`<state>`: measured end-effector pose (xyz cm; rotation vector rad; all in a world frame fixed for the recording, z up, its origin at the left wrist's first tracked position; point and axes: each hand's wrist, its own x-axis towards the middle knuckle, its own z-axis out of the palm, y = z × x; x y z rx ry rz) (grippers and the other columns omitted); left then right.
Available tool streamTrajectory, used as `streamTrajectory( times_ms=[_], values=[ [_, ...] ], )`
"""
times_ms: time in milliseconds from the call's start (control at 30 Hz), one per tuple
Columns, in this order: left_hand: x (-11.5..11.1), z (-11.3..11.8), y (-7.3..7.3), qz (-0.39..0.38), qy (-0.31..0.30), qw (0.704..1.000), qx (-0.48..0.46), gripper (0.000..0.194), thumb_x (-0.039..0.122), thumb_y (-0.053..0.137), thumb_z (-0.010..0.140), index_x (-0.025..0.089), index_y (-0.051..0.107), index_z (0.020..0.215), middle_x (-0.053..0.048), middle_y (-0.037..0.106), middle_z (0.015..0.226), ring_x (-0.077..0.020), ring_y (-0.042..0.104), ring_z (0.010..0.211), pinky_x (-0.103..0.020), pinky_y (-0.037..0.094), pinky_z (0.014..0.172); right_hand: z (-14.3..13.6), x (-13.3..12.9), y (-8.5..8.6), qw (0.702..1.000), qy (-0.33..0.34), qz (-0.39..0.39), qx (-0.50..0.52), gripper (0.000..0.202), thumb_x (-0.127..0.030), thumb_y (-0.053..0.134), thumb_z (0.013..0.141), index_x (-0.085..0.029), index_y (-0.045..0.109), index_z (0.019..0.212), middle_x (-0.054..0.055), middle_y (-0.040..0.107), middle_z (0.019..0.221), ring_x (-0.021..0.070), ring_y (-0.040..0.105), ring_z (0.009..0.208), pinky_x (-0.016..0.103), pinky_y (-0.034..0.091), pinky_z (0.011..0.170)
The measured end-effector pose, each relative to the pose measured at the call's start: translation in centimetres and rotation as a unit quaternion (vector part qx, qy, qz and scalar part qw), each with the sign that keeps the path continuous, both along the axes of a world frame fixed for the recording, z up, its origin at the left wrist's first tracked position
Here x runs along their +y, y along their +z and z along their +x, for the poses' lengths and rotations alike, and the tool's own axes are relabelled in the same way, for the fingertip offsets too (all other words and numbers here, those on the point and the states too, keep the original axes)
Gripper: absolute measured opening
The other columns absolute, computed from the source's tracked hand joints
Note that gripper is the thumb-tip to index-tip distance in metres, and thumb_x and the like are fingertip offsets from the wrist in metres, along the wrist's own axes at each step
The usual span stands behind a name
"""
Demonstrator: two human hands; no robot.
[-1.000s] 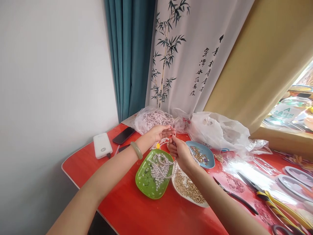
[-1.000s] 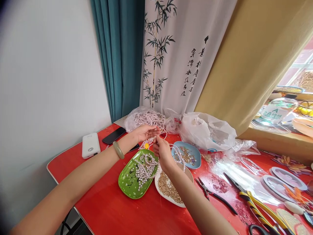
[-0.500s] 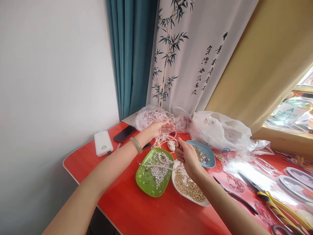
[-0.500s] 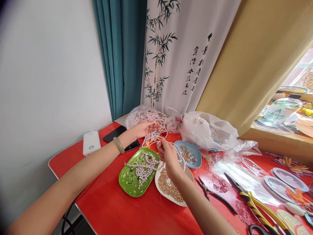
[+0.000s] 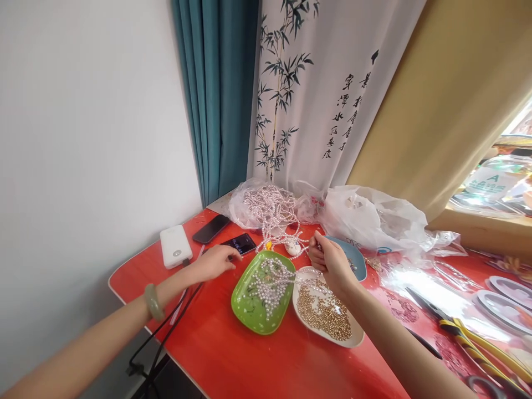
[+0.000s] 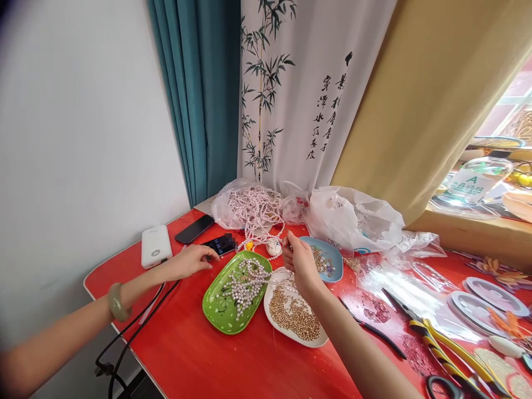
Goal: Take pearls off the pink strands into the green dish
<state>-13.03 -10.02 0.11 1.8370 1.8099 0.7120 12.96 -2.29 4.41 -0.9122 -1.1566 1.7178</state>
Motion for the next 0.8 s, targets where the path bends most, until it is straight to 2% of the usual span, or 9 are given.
streamTrajectory(
  times_ms=[100, 233, 333, 400, 533, 800],
  values=[
    [-0.3, -0.1, -1.0, 0.035, 0.018, 0.999, 0.031, 0.021, 0.02, 0.057, 0.066, 0.024, 0.066, 0.085, -0.002, 0.063, 0.089, -0.0176, 0.056, 0.077, -0.024, 0.038, 0.068, 0.1, 0.1, 0.0, 1.0, 0.002, -0.003, 0.002, 0.03, -0.039, 0.056, 0.07, -0.017, 0.039, 0.058, -0.01, 0.02, 0.043, 0.0021, 0.013, 0.037, 0.016, 0.009, 0.035],
    [0.4, 0.9, -1.0, 0.085, -0.005, 0.982, 0.169, 0.025, 0.023, 0.048, 0.078, 0.025, 0.062, 0.098, -0.002, 0.058, 0.098, -0.0171, 0.052, 0.087, -0.025, 0.038, 0.073, 0.1, 0.4, -0.1, 1.0, 0.001, -0.009, 0.004, 0.031, -0.039, 0.058, 0.069, -0.017, 0.039, 0.059, -0.009, 0.02, 0.044, 0.0019, 0.014, 0.037, 0.017, 0.011, 0.035],
    [0.8, 1.8, -1.1, 0.096, -0.052, 0.952, 0.285, 0.03, 0.023, 0.036, 0.085, 0.025, 0.059, 0.105, -0.004, 0.058, 0.094, -0.0173, 0.048, 0.088, -0.025, 0.038, 0.065, 0.0, 0.6, -0.2, 1.0, -0.002, -0.011, 0.003, 0.031, -0.039, 0.058, 0.07, -0.017, 0.04, 0.059, -0.009, 0.021, 0.044, 0.0019, 0.015, 0.037, 0.017, 0.012, 0.035],
    [1.0, 2.4, -1.3, 0.092, -0.073, 0.936, 0.331, 0.03, 0.023, 0.033, 0.087, 0.025, 0.059, 0.102, -0.004, 0.057, 0.092, -0.0178, 0.045, 0.087, -0.024, 0.036, 0.057, 0.0, 0.7, -0.3, 1.0, -0.001, -0.012, 0.005, 0.03, -0.039, 0.057, 0.07, -0.017, 0.04, 0.059, -0.009, 0.02, 0.044, 0.0018, 0.015, 0.037, 0.017, 0.012, 0.035],
    [0.9, 3.7, -1.5, 0.087, -0.074, 0.929, 0.351, 0.027, 0.028, 0.034, 0.087, 0.024, 0.06, 0.089, -0.004, 0.053, 0.092, -0.0178, 0.043, 0.087, -0.024, 0.034, 0.054, -0.1, 0.9, -0.6, 1.0, 0.0, -0.006, 0.007, 0.029, -0.038, 0.057, 0.071, -0.017, 0.041, 0.059, -0.009, 0.021, 0.044, 0.0018, 0.015, 0.037, 0.017, 0.012, 0.035],
    [0.8, 6.5, -2.2, 0.06, -0.048, 0.936, 0.344, 0.033, 0.03, 0.027, 0.088, 0.019, 0.057, 0.091, -0.007, 0.047, 0.094, -0.02, 0.043, 0.087, -0.028, 0.039, 0.062, 0.2, 1.0, -0.9, 1.0, -0.004, -0.004, 0.004, 0.031, -0.04, 0.058, 0.071, -0.016, 0.042, 0.058, -0.009, 0.021, 0.044, 0.0019, 0.015, 0.037, 0.017, 0.011, 0.035]
  ],
)
